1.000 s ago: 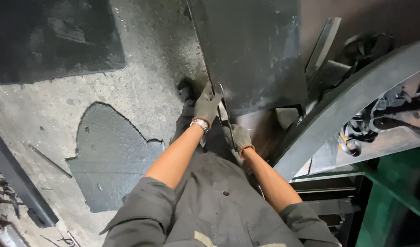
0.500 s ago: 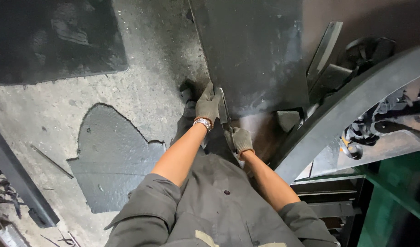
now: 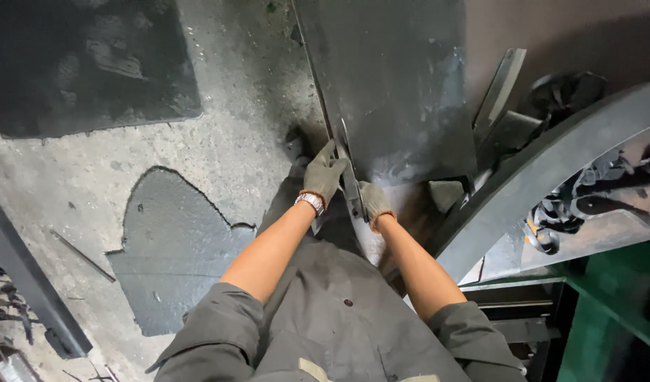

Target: Trimming the edges of material strips using scissors in an industrial workshop.

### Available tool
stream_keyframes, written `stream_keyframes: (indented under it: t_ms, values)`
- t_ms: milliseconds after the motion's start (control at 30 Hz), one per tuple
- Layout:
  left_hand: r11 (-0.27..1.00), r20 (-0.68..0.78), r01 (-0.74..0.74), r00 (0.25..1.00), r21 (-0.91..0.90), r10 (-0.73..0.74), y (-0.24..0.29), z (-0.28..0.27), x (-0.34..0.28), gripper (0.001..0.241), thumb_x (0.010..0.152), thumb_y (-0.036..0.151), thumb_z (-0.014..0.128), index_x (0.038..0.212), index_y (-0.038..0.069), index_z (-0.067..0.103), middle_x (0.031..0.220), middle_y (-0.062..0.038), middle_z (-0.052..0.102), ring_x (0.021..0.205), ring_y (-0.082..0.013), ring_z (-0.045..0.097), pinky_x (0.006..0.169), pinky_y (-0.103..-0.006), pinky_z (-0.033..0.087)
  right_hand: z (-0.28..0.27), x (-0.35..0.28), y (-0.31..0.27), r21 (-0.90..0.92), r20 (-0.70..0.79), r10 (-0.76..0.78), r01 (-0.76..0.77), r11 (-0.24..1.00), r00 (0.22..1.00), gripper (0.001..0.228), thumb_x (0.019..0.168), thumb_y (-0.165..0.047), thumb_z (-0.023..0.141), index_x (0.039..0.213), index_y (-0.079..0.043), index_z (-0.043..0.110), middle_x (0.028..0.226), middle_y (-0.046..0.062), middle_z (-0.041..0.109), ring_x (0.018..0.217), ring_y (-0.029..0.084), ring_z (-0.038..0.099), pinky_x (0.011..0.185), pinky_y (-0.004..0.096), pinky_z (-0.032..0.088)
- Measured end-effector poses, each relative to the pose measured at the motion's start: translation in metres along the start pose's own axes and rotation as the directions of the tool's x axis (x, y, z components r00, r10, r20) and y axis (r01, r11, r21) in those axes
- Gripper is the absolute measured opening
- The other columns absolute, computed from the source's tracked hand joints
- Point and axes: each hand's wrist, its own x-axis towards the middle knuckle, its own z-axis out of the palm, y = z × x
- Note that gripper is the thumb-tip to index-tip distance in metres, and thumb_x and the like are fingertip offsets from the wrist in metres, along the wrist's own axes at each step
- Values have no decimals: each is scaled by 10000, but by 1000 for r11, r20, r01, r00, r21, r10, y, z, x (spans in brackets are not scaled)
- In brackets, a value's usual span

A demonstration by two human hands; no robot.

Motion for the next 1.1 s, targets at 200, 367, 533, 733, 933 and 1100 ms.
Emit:
stream_keyframes:
  t_ms: [200, 367, 533, 733, 933, 1100]
  values:
    - [983, -69, 52, 997, 174, -40, 40, -9, 6, 672, 894, 288, 695, 1525, 214, 476, 1175, -120, 756, 1056, -208, 718, 950, -337, 521, 4, 4, 1, -207, -67, -108, 93, 974, 992, 324, 933, -304, 587, 1027, -42, 753, 692, 178, 723, 566, 278, 721, 537, 419, 565]
    - [993, -107, 52, 993, 107, -41, 75, -12, 21, 638, 891, 242, 624, 1519, 259, 516, 1076, -116, 775, 968, -230, 738, 897, -354, 545, 9, 18, 20, -354, -123, -148, 96, 930, 981, 383, 926, -384, 586, 1026, -57, 759, 765, 249, 743, 682, 345, 760, 652, 453, 582]
    - [981, -126, 86, 990, 176, -64, 37, -8, 44, 628, 918, 234, 658, 1520, 226, 480, 1108, -111, 762, 978, -211, 724, 928, -357, 522, 14, 24, 25, -483, -178, -249, 136, 865, 952, 438, 914, -457, 581, 986, -63, 758, 928, 263, 704, 941, 456, 688, 820, 529, 528]
    - [999, -91, -35, 995, 19, 37, 9, -4, 58, 652, 899, 230, 642, 1526, 188, 468, 1190, -101, 743, 1047, -196, 720, 947, -337, 512, 17, 22, 30, -546, -209, -295, 139, 826, 932, 436, 925, -460, 578, 958, -66, 764, 928, 266, 704, 949, 452, 691, 824, 527, 535]
    - [995, -1, 75, 997, 58, -75, 61, -22, 38, 608, 968, 337, 658, 1518, 149, 483, 1086, -96, 765, 968, -145, 690, 903, -305, 527, 7, 13, 31, -518, -121, -265, 167, 839, 957, 497, 947, -513, 581, 1045, -51, 738, 977, 287, 707, 971, 483, 661, 840, 540, 509]
    - [997, 44, 69, 997, 29, -70, 64, -27, 31, 655, 915, 297, 650, 1527, 137, 477, 1057, -91, 768, 933, -135, 689, 876, -298, 527, -2, 31, -25, -445, -85, -155, 102, 890, 984, 546, 827, -544, 667, 1083, -68, 741, 1011, 258, 721, 994, 433, 702, 843, 488, 544]
